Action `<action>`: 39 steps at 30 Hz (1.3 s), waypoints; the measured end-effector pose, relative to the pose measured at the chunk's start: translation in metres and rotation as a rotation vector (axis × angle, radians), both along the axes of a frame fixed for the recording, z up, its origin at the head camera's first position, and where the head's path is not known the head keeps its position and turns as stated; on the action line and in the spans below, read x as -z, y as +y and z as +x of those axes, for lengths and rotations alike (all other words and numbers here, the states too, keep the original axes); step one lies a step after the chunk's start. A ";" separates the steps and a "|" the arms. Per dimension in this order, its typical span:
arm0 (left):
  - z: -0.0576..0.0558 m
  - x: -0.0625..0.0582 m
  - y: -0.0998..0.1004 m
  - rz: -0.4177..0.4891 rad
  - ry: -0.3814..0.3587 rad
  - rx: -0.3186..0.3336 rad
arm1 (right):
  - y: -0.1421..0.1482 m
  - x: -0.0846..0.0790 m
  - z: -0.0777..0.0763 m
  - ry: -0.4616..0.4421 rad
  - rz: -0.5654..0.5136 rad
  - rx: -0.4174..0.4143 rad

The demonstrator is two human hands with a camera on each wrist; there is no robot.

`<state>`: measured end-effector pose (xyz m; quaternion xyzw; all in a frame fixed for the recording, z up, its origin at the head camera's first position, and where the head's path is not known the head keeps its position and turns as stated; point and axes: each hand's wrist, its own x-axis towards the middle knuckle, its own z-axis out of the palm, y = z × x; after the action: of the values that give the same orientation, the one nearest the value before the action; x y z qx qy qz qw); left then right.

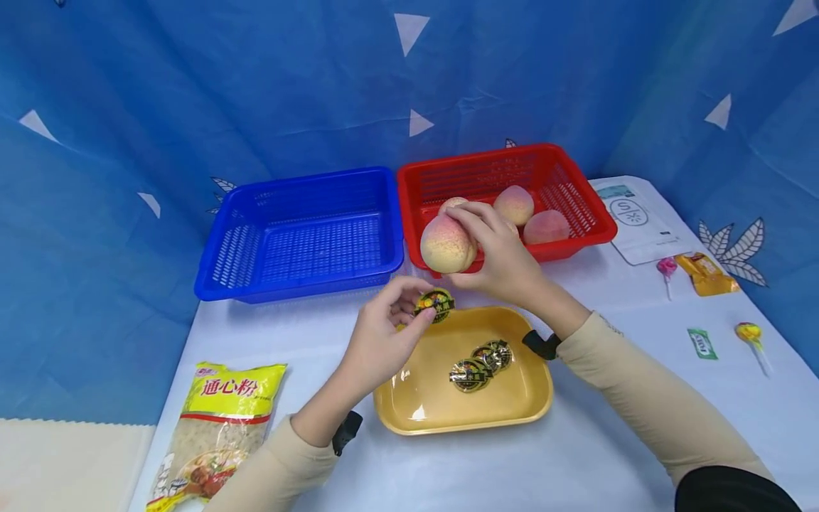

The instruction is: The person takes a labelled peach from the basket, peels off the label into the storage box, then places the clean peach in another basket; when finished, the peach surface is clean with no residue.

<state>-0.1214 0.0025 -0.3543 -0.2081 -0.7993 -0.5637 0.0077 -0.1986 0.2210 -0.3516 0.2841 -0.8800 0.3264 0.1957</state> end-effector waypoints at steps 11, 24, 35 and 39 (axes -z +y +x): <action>0.012 0.061 0.026 -0.410 -0.155 0.216 | 0.026 0.000 0.002 -0.096 -0.082 0.038; 0.016 0.070 0.038 -0.855 0.257 0.129 | 0.039 0.009 -0.003 -0.124 -0.084 0.060; -0.059 0.025 0.021 -0.676 0.437 -0.260 | 0.042 0.007 -0.035 -0.279 -0.135 0.046; -0.082 0.024 0.016 -0.732 0.277 -0.242 | 0.041 0.010 -0.052 -0.393 -0.098 0.027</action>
<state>-0.2034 0.0182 -0.3787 -0.1754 -0.9572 -0.2038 0.1073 -0.2506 0.2624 -0.3613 0.1934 -0.8880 0.4154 0.0382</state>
